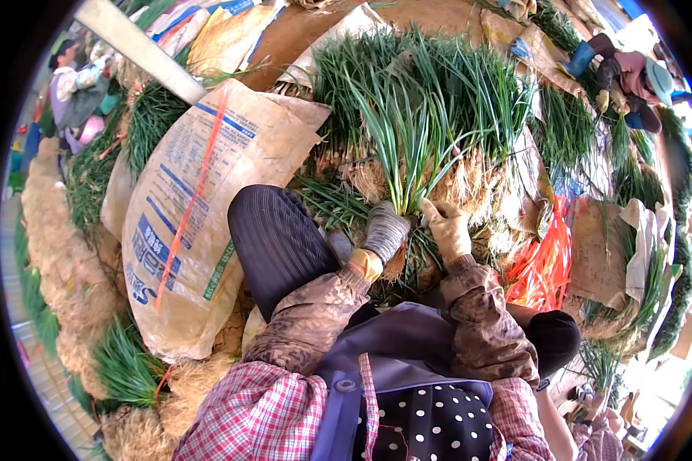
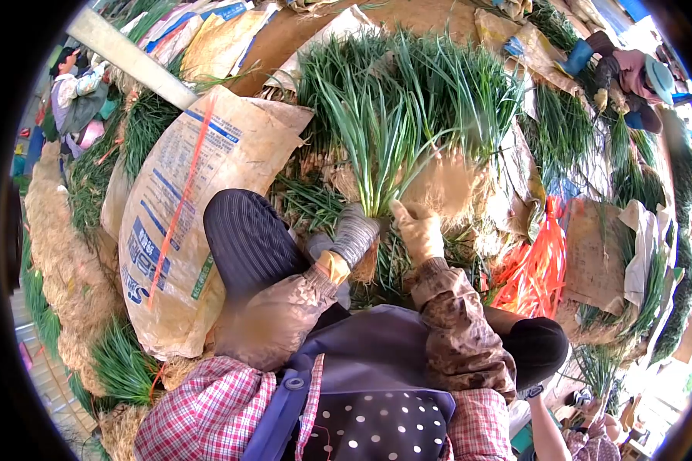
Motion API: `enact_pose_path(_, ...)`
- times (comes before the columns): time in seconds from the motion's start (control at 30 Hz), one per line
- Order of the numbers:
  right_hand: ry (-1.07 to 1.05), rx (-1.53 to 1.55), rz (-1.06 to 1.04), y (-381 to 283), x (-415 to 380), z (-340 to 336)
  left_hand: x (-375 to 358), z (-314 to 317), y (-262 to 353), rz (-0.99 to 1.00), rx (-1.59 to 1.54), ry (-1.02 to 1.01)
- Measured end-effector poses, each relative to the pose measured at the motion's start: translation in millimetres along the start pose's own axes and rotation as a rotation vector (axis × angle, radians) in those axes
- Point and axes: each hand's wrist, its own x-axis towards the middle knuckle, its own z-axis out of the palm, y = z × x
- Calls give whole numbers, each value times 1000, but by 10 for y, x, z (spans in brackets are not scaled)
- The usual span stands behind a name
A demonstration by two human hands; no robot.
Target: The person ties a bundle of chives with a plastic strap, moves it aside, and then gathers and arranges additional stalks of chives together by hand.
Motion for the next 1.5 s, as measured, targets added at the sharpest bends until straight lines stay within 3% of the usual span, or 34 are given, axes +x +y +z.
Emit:
enact_pose_path(0.07,40,-23,-118,114,148,83,-164,-89,240,-33,46,-34)
enact_pose_path(0.1,34,18,-143,139,199,113,-70,-20,111,46,208,68)
enact_pose_path(0.23,63,-23,-171,6,67,208,-20,-10,-16,135,277,116)
enact_pose_path(0.27,86,-54,-203,8,10,226,-38,-68,75,33,181,69)
enact_pose_path(0.3,112,-290,-330,57,-56,231,-83,-168,228,-70,84,22)
enact_pose_path(0.33,150,-290,-506,133,-96,225,-109,-229,309,-173,-13,-26)
enact_pose_path(0.4,283,394,-279,89,-125,107,13,-214,64,-95,-482,-109)
enact_pose_path(0.43,312,427,-266,327,52,-111,45,-242,-34,-53,-678,-170)
enact_pose_path(0.47,317,315,-132,452,135,-252,-191,-331,241,23,-761,-139)
enact_pose_path(0.53,-154,-692,78,833,448,-431,-246,-427,394,272,-879,-216)
enact_pose_path(0.57,-437,-890,92,563,301,-458,-230,-436,430,263,-948,-217)
enact_pose_path(0.6,-287,-1191,-8,508,317,-402,-212,-457,456,253,-1015,-216)
enact_pose_path(0.67,133,-1118,113,-5,376,-285,-108,-422,410,233,-1043,-222)
enact_pose_path(0.7,295,-1057,15,-117,543,-304,-19,-374,312,190,-1006,-248)
enact_pose_path(0.77,390,-1126,-89,-299,931,-393,9,-379,255,28,-920,-316)
enact_pose_path(0.87,274,-1086,-63,-235,1367,-527,171,-236,38,-177,-845,-226)
enact_pose_path(0.93,210,-875,-190,-422,797,-381,234,-130,-59,-167,-751,-216)
enact_pose_path(1.0,243,-1099,-474,-151,449,-249,132,-135,51,-68,-842,-277)
enact_pose_path(1.03,227,-901,-721,9,226,-188,192,-177,27,-88,-704,-332)
enact_pose_path(1.07,109,-641,-780,75,42,-116,100,-208,136,-26,-735,-319)
enact_pose_path(1.13,-183,-744,-229,-175,-126,-95,125,-212,72,-96,-655,-267)
enact_pose_path(1.17,-231,-634,36,-294,-39,-97,230,-143,-18,-190,-604,-220)
enact_pose_path(1.33,-66,526,256,78,677,192,131,-125,85,-143,-658,-183)
enact_pose_path(1.4,22,430,276,-11,694,295,24,-176,173,-103,-648,-102)
enact_pose_path(1.43,45,232,235,-23,637,297,-13,-208,236,-151,-587,-39)
enact_pose_path(1.47,43,-231,-4,242,743,270,9,-194,268,-220,-586,-11)
enact_pose_path(1.5,-38,-616,40,260,742,290,-36,-227,307,-202,-639,-14)
